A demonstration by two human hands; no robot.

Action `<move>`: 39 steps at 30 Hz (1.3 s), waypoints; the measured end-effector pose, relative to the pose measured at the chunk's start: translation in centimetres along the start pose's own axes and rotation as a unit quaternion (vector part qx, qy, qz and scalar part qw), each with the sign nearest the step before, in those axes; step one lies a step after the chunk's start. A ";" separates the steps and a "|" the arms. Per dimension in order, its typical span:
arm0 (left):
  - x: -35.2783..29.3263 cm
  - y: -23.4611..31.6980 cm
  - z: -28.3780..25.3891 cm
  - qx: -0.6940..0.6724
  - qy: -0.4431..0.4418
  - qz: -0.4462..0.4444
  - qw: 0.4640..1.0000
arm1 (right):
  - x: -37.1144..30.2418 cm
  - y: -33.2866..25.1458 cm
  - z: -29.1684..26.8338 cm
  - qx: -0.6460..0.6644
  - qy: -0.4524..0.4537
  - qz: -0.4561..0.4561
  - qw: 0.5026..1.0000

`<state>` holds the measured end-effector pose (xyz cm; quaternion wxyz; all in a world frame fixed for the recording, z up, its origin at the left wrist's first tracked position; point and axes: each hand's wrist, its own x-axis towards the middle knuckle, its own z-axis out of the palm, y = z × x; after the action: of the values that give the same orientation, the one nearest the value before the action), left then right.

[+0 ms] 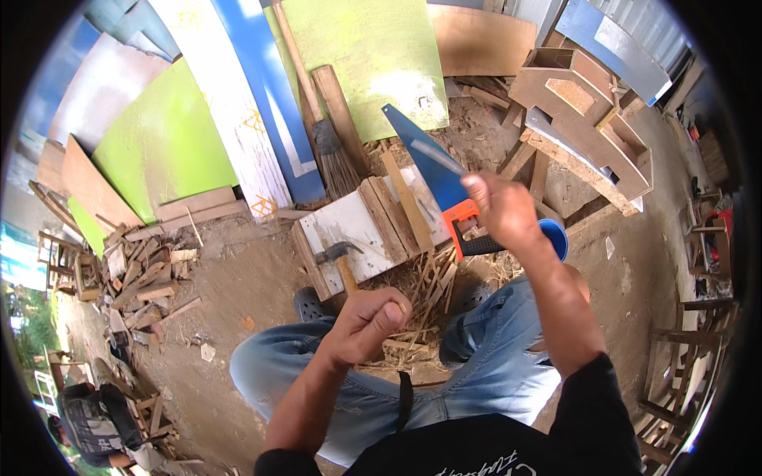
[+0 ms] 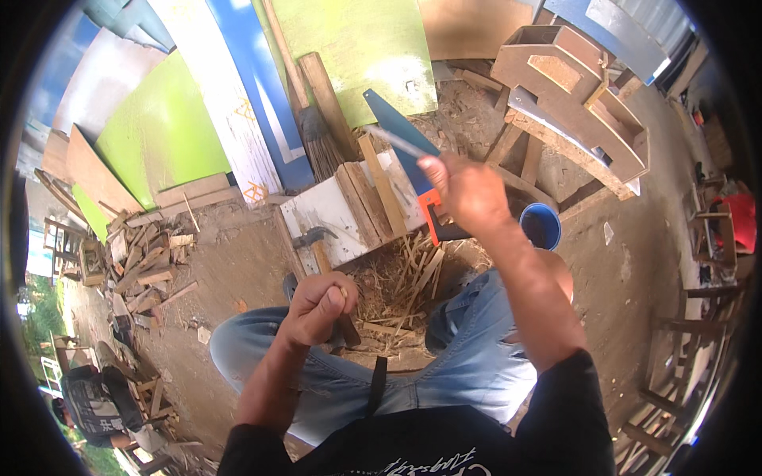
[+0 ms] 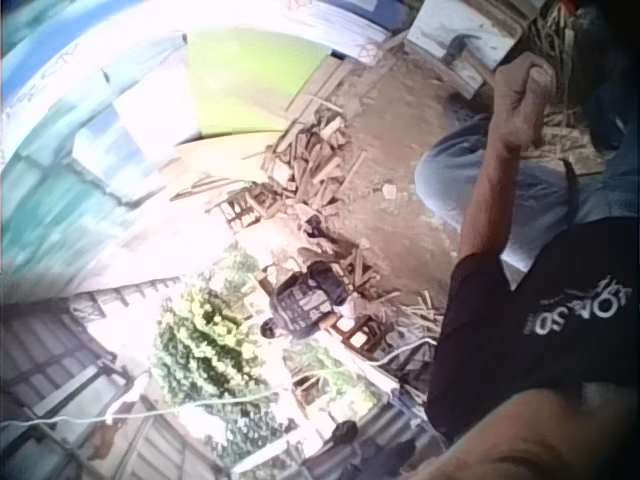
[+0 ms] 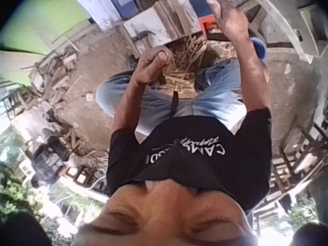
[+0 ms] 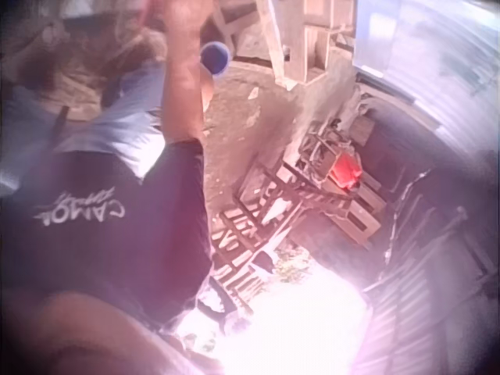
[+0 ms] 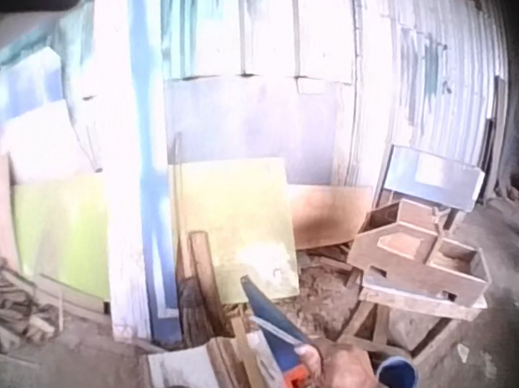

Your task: The person sits on the floor and uses a hand saw to cut small wooden sticks, then fits them into a wooden box frame. They repeatedly test the fit of the sticks and adjust the box components.

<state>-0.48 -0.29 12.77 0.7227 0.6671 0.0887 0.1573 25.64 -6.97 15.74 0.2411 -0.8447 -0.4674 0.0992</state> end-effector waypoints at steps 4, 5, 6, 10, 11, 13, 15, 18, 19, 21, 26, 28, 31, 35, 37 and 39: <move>0.9 -0.6 -0.6 -0.050 0.098 -0.030 0.993 | -1.9 -0.4 1.1 0.132 0.012 -0.140 0.981; 1.1 -0.7 -0.7 -0.056 0.105 -0.032 0.992 | -2.7 -0.7 2.0 0.143 0.029 -0.179 0.973; 1.3 -0.8 -0.7 -0.070 0.119 -0.039 0.990 | -3.6 -1.0 2.8 0.144 0.002 -0.193 0.971; 1.5 -1.4 0.0 -0.076 0.130 -0.069 0.986 | -5.2 -1.9 3.6 0.132 -0.050 -0.293 0.946; 1.4 -1.3 -0.3 -0.053 0.122 -0.073 0.988 | -5.3 -2.2 3.5 0.127 -0.058 -0.299 0.944; 1.5 -1.4 -0.7 0.022 0.115 -0.063 0.991 | -5.1 -2.7 3.1 0.116 -0.063 -0.318 0.939; 1.4 -1.4 -1.1 0.069 0.103 -0.061 0.990 | -4.8 -3.0 2.8 0.104 -0.068 -0.317 0.940; 1.5 -1.5 -1.3 0.097 0.091 -0.054 0.990 | -4.8 -3.0 3.0 0.103 -0.073 -0.322 0.938; 1.6 -1.5 -1.3 0.087 0.090 -0.063 0.990 | -4.8 -2.9 3.2 0.106 -0.073 -0.323 0.937; 1.7 -1.3 -1.3 0.076 0.083 -0.080 0.990 | -4.8 -2.6 3.4 0.111 -0.066 -0.321 0.938; 2.0 -0.8 -1.1 0.108 0.087 -0.081 0.987 | -4.6 -2.5 3.3 0.113 -0.078 -0.315 0.939; 2.1 -0.7 -1.0 0.133 0.087 -0.075 0.984 | -4.6 -2.6 3.0 0.096 -0.097 -0.315 0.939; 2.2 -0.5 -1.0 0.157 0.086 -0.054 0.982 | -4.6 -2.3 3.2 0.079 -0.091 -0.322 0.939; 2.1 -0.4 -1.0 0.132 0.089 -0.057 0.986 | -4.4 -1.2 3.7 0.083 -0.072 -0.334 0.936; 2.1 -0.3 -1.2 0.090 0.056 -0.041 0.994 | -4.2 -0.4 4.0 0.071 -0.066 -0.348 0.932; 1.7 0.0 -1.4 0.037 -0.009 0.017 0.999 | -1.9 1.1 4.4 -0.010 -0.039 -0.231 0.972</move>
<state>0.63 1.57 12.74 0.6953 0.6965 0.0767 0.1598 23.72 -7.64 11.28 0.2300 -0.7116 -0.6603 0.0691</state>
